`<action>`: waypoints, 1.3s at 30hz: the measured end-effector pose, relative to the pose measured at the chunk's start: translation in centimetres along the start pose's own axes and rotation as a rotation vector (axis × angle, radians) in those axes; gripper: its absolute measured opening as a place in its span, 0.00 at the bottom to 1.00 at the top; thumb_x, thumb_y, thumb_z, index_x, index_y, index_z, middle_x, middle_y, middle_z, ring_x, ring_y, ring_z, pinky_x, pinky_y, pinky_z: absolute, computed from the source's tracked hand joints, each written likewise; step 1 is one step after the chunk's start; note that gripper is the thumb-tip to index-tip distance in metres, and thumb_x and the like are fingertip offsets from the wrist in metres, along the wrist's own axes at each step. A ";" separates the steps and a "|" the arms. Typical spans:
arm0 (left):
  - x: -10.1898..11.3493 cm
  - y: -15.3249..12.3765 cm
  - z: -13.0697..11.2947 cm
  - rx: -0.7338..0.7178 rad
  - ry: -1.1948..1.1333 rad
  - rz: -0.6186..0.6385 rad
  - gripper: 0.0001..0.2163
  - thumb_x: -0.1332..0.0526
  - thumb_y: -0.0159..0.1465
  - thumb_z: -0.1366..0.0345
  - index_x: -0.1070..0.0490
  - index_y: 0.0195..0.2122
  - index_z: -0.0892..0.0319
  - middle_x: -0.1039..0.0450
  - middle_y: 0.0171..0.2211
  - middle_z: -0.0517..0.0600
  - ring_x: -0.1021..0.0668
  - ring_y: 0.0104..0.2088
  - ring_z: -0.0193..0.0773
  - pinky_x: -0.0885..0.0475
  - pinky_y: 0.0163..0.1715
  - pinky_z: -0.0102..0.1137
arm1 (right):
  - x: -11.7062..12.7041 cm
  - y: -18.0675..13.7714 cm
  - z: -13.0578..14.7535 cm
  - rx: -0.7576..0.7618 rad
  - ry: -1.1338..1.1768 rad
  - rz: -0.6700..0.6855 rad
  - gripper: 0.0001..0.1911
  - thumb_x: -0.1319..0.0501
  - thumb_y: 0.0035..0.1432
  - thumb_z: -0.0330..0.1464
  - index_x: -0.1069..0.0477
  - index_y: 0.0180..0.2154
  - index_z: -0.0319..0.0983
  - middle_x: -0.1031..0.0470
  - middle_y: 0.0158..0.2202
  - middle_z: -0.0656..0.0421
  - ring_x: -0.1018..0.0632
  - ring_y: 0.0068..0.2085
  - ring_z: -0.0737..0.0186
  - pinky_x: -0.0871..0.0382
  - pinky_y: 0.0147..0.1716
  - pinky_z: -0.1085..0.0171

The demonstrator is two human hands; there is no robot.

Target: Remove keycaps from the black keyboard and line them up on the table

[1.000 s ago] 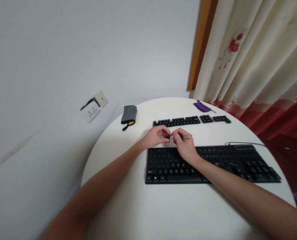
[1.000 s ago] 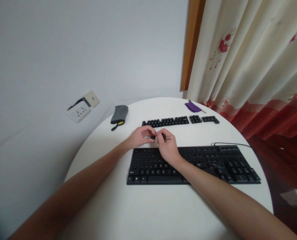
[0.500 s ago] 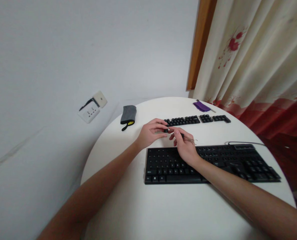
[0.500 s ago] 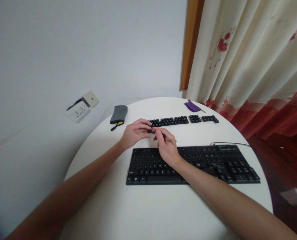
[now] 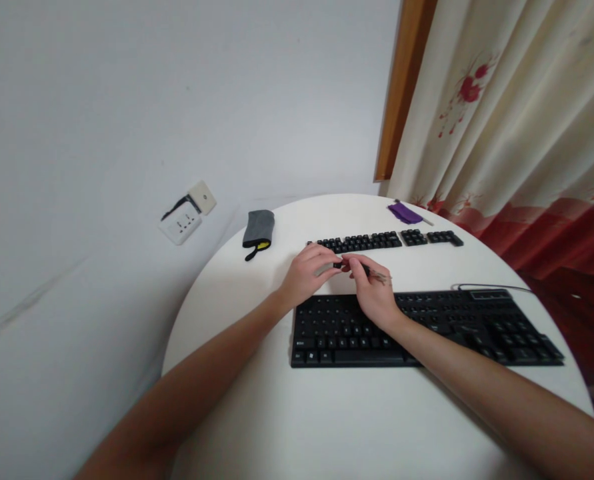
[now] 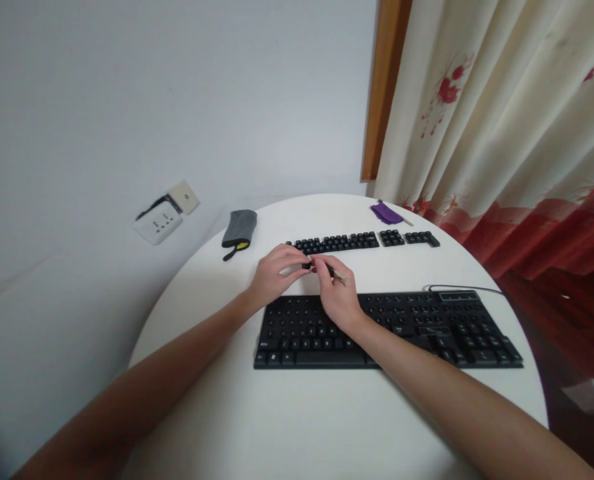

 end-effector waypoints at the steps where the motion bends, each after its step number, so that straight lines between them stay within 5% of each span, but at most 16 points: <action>1: -0.1 0.0 -0.1 -0.004 0.003 0.002 0.05 0.34 0.64 0.63 0.23 0.41 0.56 0.21 0.38 0.52 0.22 0.40 0.41 0.27 0.45 0.39 | 0.0 0.0 0.0 -0.012 0.004 -0.004 0.18 0.44 0.66 0.44 0.21 0.40 0.39 0.20 0.37 0.53 0.22 0.36 0.59 0.27 0.37 0.59; 9: 2.6 0.6 2.3 0.198 0.172 -0.176 0.05 0.33 0.62 0.63 0.23 0.39 0.56 0.22 0.40 0.51 0.24 0.44 0.43 0.29 0.47 0.40 | 0.7 0.0 0.1 -0.044 -0.014 -0.102 0.21 0.46 0.66 0.45 0.22 0.39 0.38 0.21 0.35 0.53 0.25 0.35 0.60 0.32 0.32 0.62; 13: 1.8 1.8 4.1 0.205 0.213 -0.089 0.07 0.33 0.62 0.63 0.24 0.41 0.54 0.21 0.38 0.49 0.24 0.42 0.43 0.30 0.46 0.40 | 1.3 0.2 -0.1 -0.049 -0.004 -0.168 0.21 0.46 0.66 0.45 0.22 0.39 0.38 0.21 0.34 0.54 0.27 0.33 0.61 0.33 0.31 0.62; 22: -4.1 1.6 5.4 0.171 0.277 0.289 0.05 0.33 0.62 0.63 0.21 0.40 0.51 0.19 0.38 0.47 0.26 0.44 0.45 0.35 0.44 0.41 | 1.7 0.7 -1.1 -0.101 0.072 -0.211 0.21 0.45 0.65 0.46 0.22 0.34 0.38 0.22 0.32 0.55 0.29 0.29 0.63 0.36 0.27 0.64; 29: -4.0 0.2 5.7 0.217 0.318 0.321 0.04 0.32 0.62 0.59 0.20 0.35 0.50 0.19 0.42 0.47 0.28 0.46 0.47 0.39 0.47 0.45 | 1.6 0.8 -1.8 -0.129 0.128 -0.217 0.20 0.44 0.64 0.46 0.22 0.36 0.38 0.22 0.32 0.55 0.30 0.29 0.63 0.37 0.27 0.64; 39: -3.2 0.1 5.7 0.295 0.413 0.171 0.07 0.28 0.56 0.63 0.21 0.36 0.51 0.26 0.52 0.48 0.32 0.53 0.50 0.37 0.47 0.44 | 1.7 0.7 -1.8 -0.135 0.156 -0.226 0.19 0.44 0.64 0.45 0.22 0.34 0.38 0.22 0.31 0.55 0.30 0.29 0.63 0.37 0.27 0.64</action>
Point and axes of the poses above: each hand's wrist, its own y-axis towards the middle knuckle, its own x-axis out of the back of the hand, z = x × y, the point moved 6 cm from there along y, towards the middle knuckle
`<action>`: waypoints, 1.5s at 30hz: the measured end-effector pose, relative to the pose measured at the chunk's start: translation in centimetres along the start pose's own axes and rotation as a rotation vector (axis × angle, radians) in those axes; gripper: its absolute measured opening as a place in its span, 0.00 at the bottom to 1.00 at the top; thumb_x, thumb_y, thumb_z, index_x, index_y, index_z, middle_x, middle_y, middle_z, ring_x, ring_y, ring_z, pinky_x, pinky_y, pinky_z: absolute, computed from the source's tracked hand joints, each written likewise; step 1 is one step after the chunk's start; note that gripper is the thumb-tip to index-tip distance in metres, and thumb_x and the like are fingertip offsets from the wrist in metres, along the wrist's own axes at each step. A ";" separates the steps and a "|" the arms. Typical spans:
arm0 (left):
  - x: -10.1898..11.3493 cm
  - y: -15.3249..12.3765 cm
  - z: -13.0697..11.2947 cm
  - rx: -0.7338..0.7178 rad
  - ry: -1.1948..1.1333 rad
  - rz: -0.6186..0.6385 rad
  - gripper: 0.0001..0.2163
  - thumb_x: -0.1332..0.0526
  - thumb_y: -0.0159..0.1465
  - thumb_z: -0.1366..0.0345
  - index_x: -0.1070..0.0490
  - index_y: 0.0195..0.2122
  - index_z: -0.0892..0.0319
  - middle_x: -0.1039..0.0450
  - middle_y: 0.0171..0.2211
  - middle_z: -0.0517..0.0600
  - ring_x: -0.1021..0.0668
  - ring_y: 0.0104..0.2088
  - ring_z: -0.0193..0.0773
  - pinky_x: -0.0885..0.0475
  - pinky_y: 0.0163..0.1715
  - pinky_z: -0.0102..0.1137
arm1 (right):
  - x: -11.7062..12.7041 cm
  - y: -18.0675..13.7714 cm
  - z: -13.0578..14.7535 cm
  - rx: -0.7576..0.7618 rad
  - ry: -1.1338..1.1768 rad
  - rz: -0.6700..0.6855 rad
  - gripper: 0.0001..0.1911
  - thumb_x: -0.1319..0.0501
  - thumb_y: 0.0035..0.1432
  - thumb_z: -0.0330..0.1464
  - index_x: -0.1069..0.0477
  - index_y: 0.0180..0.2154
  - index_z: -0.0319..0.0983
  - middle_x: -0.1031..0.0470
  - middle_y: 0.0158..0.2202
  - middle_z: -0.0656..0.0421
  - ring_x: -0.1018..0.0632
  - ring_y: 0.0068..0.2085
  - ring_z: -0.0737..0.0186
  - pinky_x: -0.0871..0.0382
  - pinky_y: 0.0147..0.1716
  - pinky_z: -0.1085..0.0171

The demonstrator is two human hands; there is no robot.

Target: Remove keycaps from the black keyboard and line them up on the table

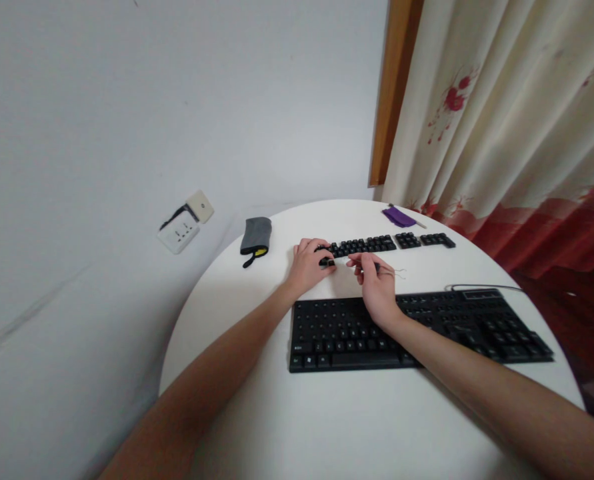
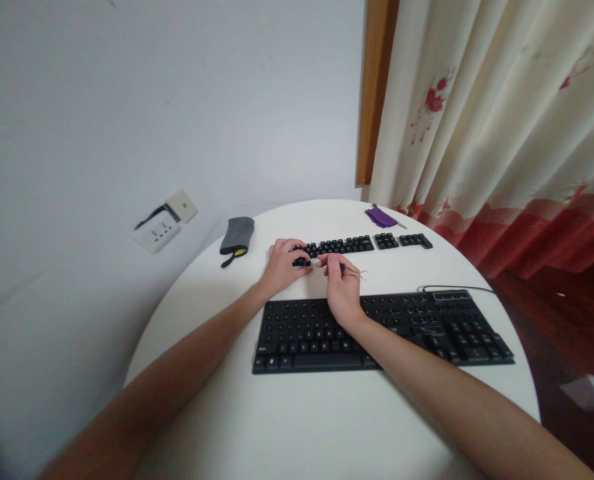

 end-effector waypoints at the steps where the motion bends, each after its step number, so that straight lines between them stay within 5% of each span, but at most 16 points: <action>1: 0.0 0.0 0.1 0.013 -0.001 -0.003 0.10 0.28 0.55 0.63 0.22 0.38 0.50 0.27 0.52 0.49 0.33 0.53 0.51 0.37 0.48 0.44 | 0.0 0.0 0.0 0.000 0.004 0.001 0.19 0.44 0.64 0.45 0.22 0.34 0.38 0.22 0.31 0.55 0.30 0.29 0.63 0.37 0.27 0.64; 7: 0.2 0.1 0.1 0.063 0.016 -0.006 0.20 0.28 0.53 0.64 0.26 0.48 0.49 0.28 0.53 0.49 0.33 0.53 0.50 0.37 0.50 0.44 | -0.1 0.0 -0.1 -0.006 0.016 0.012 0.19 0.44 0.64 0.45 0.22 0.33 0.38 0.22 0.30 0.55 0.30 0.29 0.63 0.37 0.26 0.64; 45: 1.4 -0.4 1.1 0.066 -0.041 -0.029 0.22 0.30 0.55 0.63 0.28 0.52 0.49 0.29 0.53 0.51 0.33 0.54 0.52 0.38 0.52 0.44 | 0.1 -0.1 0.2 -0.054 0.079 -0.018 0.20 0.43 0.62 0.47 0.23 0.32 0.38 0.24 0.29 0.56 0.31 0.28 0.64 0.41 0.24 0.65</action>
Point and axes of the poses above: each hand's wrist, its own y-axis towards the middle knuckle, its own x-axis out of the back of the hand, z = x × y, the point moved 6 cm from there along y, towards the middle knuckle
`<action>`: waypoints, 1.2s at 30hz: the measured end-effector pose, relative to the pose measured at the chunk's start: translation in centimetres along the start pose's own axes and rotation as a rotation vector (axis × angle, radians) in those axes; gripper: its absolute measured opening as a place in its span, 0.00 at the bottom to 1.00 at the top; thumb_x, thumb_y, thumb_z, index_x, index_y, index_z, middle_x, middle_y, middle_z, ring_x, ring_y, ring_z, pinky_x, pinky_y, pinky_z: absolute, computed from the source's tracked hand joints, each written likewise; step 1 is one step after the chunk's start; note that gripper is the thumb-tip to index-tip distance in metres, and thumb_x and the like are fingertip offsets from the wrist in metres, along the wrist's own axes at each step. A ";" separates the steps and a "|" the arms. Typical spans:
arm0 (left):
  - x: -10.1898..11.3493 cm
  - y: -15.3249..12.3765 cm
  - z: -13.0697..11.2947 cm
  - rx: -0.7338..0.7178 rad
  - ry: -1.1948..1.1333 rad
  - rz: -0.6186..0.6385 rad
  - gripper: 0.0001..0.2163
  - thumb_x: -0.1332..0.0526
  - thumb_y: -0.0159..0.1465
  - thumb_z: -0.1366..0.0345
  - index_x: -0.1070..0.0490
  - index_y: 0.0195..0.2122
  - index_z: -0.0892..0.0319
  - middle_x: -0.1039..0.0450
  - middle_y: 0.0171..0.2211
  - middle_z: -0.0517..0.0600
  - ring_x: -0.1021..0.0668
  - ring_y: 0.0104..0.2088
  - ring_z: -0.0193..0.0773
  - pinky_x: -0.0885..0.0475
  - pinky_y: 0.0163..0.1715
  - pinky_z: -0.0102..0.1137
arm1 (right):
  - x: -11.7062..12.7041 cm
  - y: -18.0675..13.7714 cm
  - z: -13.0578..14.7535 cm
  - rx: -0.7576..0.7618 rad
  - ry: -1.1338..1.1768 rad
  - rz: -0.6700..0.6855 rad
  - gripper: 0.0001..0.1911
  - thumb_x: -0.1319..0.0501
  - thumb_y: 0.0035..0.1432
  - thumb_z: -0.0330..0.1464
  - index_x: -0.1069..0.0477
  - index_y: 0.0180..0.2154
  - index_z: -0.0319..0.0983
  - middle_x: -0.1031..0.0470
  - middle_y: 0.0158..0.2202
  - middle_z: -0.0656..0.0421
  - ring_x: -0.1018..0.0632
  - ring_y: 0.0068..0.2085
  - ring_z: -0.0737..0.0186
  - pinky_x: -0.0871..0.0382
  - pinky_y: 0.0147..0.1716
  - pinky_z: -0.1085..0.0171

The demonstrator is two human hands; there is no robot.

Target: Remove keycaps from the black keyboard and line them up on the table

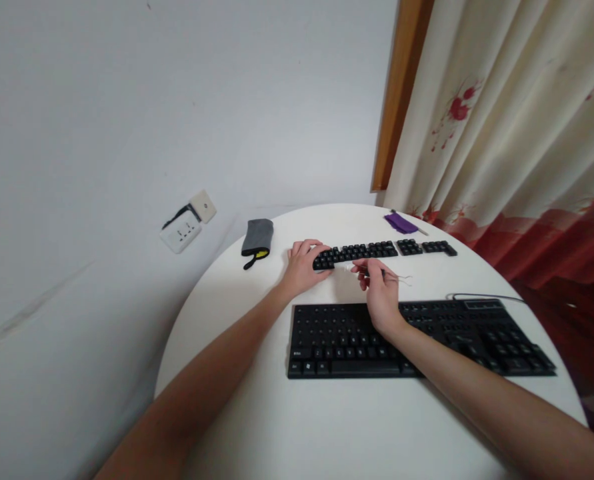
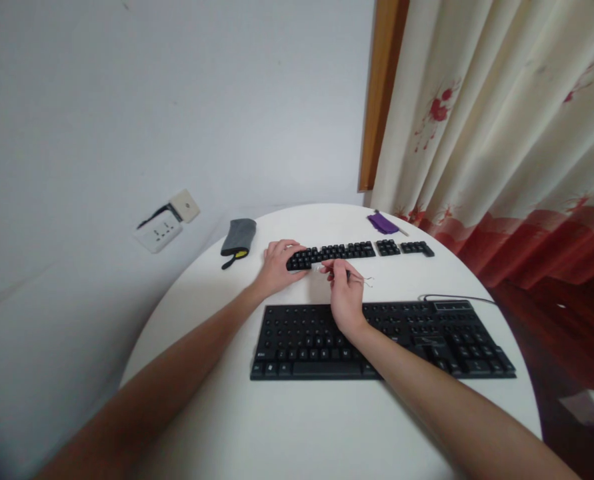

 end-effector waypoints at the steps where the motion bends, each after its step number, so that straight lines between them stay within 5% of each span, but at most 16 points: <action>1: 0.1 0.1 0.1 0.002 -0.017 -0.019 0.18 0.32 0.58 0.64 0.27 0.51 0.50 0.28 0.52 0.51 0.32 0.54 0.51 0.38 0.52 0.44 | 0.1 0.1 -0.1 0.000 -0.007 -0.011 0.22 0.44 0.62 0.48 0.24 0.32 0.38 0.25 0.29 0.56 0.31 0.27 0.64 0.41 0.24 0.65; 6: 1.5 0.4 2.0 0.115 -0.154 -0.238 0.15 0.49 0.64 0.76 0.28 0.43 0.55 0.22 0.41 0.50 0.26 0.46 0.44 0.35 0.50 0.41 | 0.5 0.4 -0.3 -0.033 -0.100 -0.044 0.27 0.50 0.65 0.52 0.28 0.27 0.39 0.38 0.20 0.63 0.39 0.21 0.66 0.47 0.21 0.65; 10: 2.3 0.3 3.4 0.182 -0.241 -0.372 0.15 0.51 0.62 0.78 0.29 0.40 0.56 0.22 0.35 0.49 0.25 0.42 0.43 0.32 0.47 0.39 | 0.1 0.8 0.7 -0.030 -0.110 0.027 0.17 0.43 0.62 0.45 0.30 0.29 0.40 0.43 0.17 0.67 0.42 0.19 0.68 0.49 0.19 0.66; 21: 1.5 0.4 3.5 0.204 -0.248 -0.356 0.15 0.51 0.60 0.79 0.28 0.39 0.56 0.22 0.33 0.48 0.23 0.41 0.42 0.29 0.45 0.38 | 0.6 1.5 5.8 -0.091 -0.131 0.279 0.12 0.34 0.53 0.40 0.22 0.33 0.37 0.24 0.23 0.57 0.29 0.22 0.66 0.39 0.19 0.66; 28: 1.2 0.3 2.8 0.186 -0.240 -0.325 0.15 0.50 0.62 0.78 0.28 0.40 0.55 0.22 0.34 0.48 0.23 0.41 0.42 0.30 0.47 0.39 | 1.7 -1.0 5.0 -0.055 -0.288 0.454 0.12 0.35 0.57 0.41 0.26 0.29 0.39 0.25 0.22 0.59 0.28 0.20 0.66 0.37 0.18 0.67; 36: 1.1 0.2 2.4 0.170 -0.244 -0.294 0.13 0.48 0.62 0.77 0.28 0.39 0.55 0.22 0.34 0.48 0.24 0.41 0.43 0.30 0.48 0.39 | 0.3 -4.9 4.5 -0.025 -0.552 0.722 0.17 0.41 0.62 0.40 0.32 0.23 0.41 0.38 0.16 0.65 0.39 0.18 0.69 0.50 0.17 0.67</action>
Point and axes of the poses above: each hand's wrist, its own y-axis towards the middle knuckle, its own x-axis out of the back of the hand, z = x × y, the point moved 6 cm from there along y, towards the middle knuckle
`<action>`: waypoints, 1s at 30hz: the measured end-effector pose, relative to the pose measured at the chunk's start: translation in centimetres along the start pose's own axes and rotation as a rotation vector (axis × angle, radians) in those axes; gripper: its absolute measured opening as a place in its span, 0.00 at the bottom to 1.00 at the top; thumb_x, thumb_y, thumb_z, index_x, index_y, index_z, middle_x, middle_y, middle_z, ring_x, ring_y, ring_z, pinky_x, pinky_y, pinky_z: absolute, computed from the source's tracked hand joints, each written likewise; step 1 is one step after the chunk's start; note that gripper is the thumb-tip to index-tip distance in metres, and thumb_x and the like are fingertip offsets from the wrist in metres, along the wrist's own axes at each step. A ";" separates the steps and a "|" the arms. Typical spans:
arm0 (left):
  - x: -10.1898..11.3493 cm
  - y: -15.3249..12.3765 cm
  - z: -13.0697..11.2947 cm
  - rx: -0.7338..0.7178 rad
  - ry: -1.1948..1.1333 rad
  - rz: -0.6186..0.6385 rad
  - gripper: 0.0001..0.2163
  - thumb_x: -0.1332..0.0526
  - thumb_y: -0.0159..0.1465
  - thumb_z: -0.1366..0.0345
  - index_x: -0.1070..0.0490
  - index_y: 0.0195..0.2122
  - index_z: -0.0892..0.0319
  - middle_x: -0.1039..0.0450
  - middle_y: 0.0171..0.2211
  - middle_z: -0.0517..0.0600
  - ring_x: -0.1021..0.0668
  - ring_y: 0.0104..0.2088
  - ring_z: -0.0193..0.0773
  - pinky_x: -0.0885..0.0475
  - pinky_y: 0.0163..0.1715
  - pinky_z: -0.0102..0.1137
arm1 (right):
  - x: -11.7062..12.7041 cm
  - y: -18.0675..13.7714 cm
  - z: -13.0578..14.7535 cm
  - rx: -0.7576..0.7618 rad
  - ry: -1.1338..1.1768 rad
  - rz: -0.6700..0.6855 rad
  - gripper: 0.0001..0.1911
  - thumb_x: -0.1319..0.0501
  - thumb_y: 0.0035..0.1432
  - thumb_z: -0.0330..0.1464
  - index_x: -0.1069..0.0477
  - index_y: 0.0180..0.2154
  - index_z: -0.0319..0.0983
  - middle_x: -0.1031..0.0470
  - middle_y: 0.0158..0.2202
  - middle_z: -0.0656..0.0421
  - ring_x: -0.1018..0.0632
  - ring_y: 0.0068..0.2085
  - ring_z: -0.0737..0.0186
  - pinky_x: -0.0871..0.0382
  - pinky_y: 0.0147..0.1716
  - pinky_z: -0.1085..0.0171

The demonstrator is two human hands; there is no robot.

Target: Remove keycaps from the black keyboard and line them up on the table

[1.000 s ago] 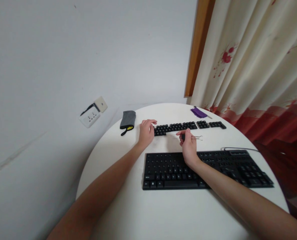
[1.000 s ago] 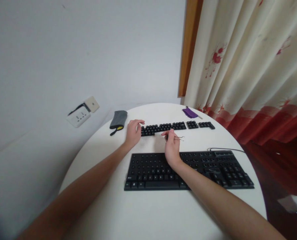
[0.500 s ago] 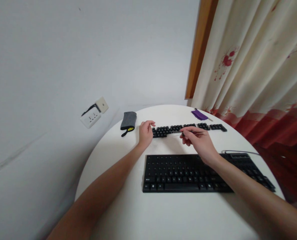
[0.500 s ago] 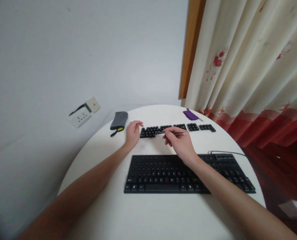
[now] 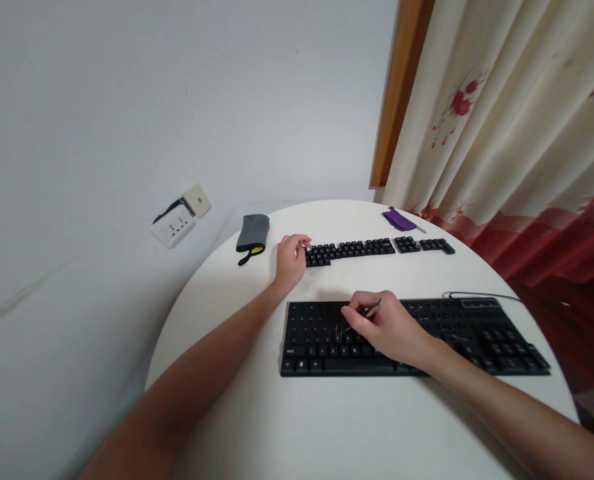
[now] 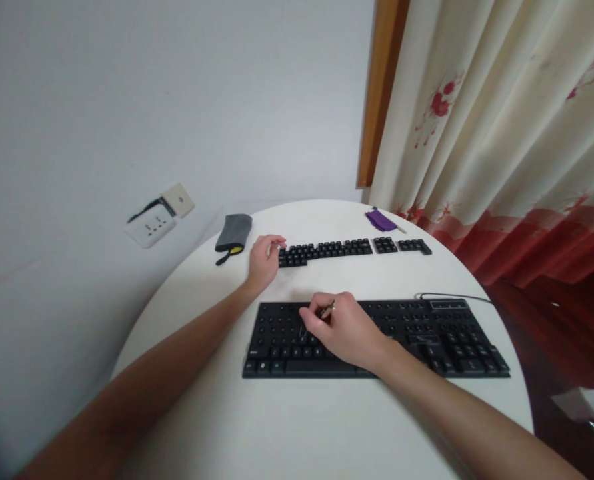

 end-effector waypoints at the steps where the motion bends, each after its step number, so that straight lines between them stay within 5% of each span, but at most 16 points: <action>1: 0.0 0.0 -0.1 -0.003 -0.002 -0.002 0.13 0.48 0.62 0.77 0.28 0.39 0.55 0.22 0.33 0.48 0.24 0.41 0.43 0.30 0.48 0.39 | -0.3 0.0 0.0 0.009 -0.025 0.019 0.16 0.41 0.63 0.40 0.32 0.24 0.41 0.39 0.16 0.65 0.40 0.17 0.70 0.51 0.17 0.67; 18: -0.1 0.0 -0.7 -0.060 -0.022 -0.018 0.12 0.46 0.61 0.79 0.27 0.37 0.57 0.22 0.32 0.48 0.24 0.39 0.42 0.32 0.45 0.38 | -3.5 0.3 0.4 0.097 -0.324 0.160 0.16 0.44 0.65 0.37 0.33 0.25 0.38 0.41 0.18 0.66 0.40 0.21 0.70 0.48 0.24 0.66; 22: -0.2 0.0 -0.6 -0.063 -0.026 -0.015 0.12 0.45 0.61 0.79 0.27 0.37 0.57 0.22 0.32 0.48 0.24 0.39 0.42 0.32 0.45 0.38 | -2.7 0.7 -0.2 0.093 -0.201 0.239 0.17 0.46 0.64 0.33 0.39 0.21 0.39 0.43 0.18 0.66 0.41 0.21 0.71 0.48 0.23 0.67; 30: -0.2 -0.1 -0.6 -0.075 -0.033 -0.006 0.12 0.45 0.60 0.79 0.27 0.37 0.57 0.22 0.32 0.48 0.24 0.39 0.41 0.31 0.45 0.37 | -1.7 1.0 -1.4 0.191 -0.098 0.355 0.19 0.45 0.64 0.35 0.33 0.21 0.37 0.37 0.20 0.64 0.38 0.23 0.69 0.44 0.25 0.68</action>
Point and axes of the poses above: each hand's wrist, its own y-axis towards the middle knuckle, its own x-axis out of the back of the hand, z = x × y, the point moved 6 cm from there along y, towards the middle knuckle
